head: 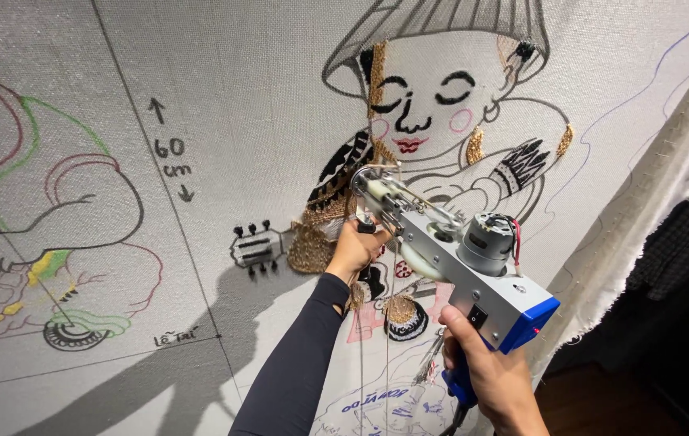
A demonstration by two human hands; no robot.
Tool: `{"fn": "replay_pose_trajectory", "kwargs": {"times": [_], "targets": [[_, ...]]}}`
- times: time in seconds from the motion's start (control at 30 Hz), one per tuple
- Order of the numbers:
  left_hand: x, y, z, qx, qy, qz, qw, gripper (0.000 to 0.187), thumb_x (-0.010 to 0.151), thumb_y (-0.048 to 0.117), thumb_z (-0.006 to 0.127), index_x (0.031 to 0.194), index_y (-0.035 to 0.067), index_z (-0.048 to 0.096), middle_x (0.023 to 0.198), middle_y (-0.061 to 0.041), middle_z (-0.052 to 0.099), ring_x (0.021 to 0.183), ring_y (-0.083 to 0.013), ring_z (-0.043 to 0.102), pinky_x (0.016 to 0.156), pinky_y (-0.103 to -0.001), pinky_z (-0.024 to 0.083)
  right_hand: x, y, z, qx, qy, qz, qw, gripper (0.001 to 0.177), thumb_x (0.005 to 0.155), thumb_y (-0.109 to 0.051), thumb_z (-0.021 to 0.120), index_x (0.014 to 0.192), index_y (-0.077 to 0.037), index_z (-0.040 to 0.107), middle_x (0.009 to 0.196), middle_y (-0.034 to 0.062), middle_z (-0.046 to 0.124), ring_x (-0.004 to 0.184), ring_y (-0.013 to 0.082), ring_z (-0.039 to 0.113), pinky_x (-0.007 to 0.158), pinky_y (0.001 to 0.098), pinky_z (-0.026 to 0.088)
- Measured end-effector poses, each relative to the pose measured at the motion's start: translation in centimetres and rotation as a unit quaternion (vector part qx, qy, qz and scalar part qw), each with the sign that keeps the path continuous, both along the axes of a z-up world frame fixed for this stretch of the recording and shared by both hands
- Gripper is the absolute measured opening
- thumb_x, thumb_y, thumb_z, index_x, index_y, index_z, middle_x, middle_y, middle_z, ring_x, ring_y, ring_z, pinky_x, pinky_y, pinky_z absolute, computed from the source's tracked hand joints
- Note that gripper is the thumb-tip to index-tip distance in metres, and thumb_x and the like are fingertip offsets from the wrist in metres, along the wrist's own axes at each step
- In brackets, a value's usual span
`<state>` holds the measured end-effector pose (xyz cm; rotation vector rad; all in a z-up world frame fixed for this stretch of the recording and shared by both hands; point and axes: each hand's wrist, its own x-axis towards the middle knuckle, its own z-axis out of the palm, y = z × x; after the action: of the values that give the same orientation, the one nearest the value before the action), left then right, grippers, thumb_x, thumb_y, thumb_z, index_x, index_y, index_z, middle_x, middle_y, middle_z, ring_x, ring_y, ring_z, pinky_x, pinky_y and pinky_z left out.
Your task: The person uses a tufting gun to create a rug featuring a graphic design of a character playing a guitar.
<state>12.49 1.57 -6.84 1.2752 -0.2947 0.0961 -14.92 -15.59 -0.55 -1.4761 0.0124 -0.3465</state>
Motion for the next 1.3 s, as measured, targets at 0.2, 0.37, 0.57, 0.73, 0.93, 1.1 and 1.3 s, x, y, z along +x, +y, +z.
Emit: {"fn": "replay_pose_trajectory", "kwargs": {"times": [0.2,0.37,0.57,0.73,0.93,1.1,1.3], "targets": [[0.2,0.4,1.0,0.033,-0.014,0.002,0.999,0.039,0.077,0.011,0.088,0.102,0.001,0.06,0.068,-0.006,0.065,0.043,-0.0086,0.052,0.037,-0.025,0.041,-0.1,0.4,0.8,0.021,0.023,0.002,1.0,0.026,0.087,-0.023,0.071,0.091,0.001,0.064,0.057,0.0085,0.055,0.046,0.018,0.051,0.044,0.0335,0.04],[0.1,0.3,1.0,0.029,-0.036,-0.022,0.999,0.036,0.078,0.013,0.086,0.104,0.0,0.067,0.07,-0.006,0.066,0.042,-0.0054,0.049,0.036,-0.022,0.037,-0.4,0.6,1.4,-0.01,0.038,-0.014,0.999,0.029,0.086,-0.026,0.07,0.092,0.002,0.066,0.057,0.0094,0.055,0.046,0.0189,0.051,0.045,0.0342,0.04],[0.2,0.2,1.4,0.002,-0.009,-0.019,1.0,0.038,0.077,0.011,0.088,0.1,0.001,0.06,0.07,-0.006,0.068,0.043,-0.0072,0.051,0.036,-0.024,0.04,-0.4,0.4,1.2,0.006,0.018,-0.008,1.0,0.026,0.086,-0.023,0.072,0.09,0.002,0.063,0.058,0.0092,0.056,0.046,0.0188,0.051,0.044,0.0342,0.042],[-2.2,0.7,2.9,0.027,-0.039,-0.035,0.998,0.035,0.078,0.014,0.088,0.098,0.002,0.062,0.065,-0.005,0.061,0.043,-0.0078,0.05,0.037,-0.023,0.039,-0.5,-0.3,0.5,-0.002,-0.014,0.002,1.0,0.025,0.087,-0.021,0.073,0.088,0.001,0.061,0.057,0.0098,0.055,0.045,0.0195,0.05,0.044,0.0345,0.043],[-4.7,0.7,3.8,0.051,0.036,-0.113,0.992,0.025,0.083,0.011,0.084,0.084,0.007,0.059,0.069,-0.005,0.066,0.05,-0.0094,0.058,0.045,-0.025,0.049,-1.3,-3.2,-0.4,0.061,0.003,0.004,0.998,0.026,0.086,-0.019,0.071,0.096,0.001,0.06,0.064,0.0092,0.056,0.051,0.0186,0.052,0.045,0.034,0.043],[-6.3,-0.7,3.1,0.029,0.023,-0.16,0.986,0.01,0.084,0.009,0.076,0.087,0.006,0.066,0.075,-0.007,0.07,0.053,-0.0086,0.058,0.049,-0.023,0.047,-2.5,-6.6,-1.2,0.134,0.01,0.069,0.988,0.041,0.091,-0.022,0.065,0.113,0.013,0.06,0.064,0.0117,0.052,0.052,0.0183,0.048,0.048,0.0322,0.04],[-10.7,-1.7,6.9,0.103,-0.007,-0.107,0.989,0.023,0.081,0.021,0.086,0.085,0.003,0.072,0.078,0.001,0.07,0.054,-0.0047,0.053,0.051,-0.022,0.045,-4.2,-7.5,-0.4,0.115,0.058,0.002,0.992,0.054,0.09,-0.026,0.06,0.121,0.018,0.062,0.063,0.0122,0.049,0.052,0.0179,0.046,0.05,0.0325,0.04]]}}
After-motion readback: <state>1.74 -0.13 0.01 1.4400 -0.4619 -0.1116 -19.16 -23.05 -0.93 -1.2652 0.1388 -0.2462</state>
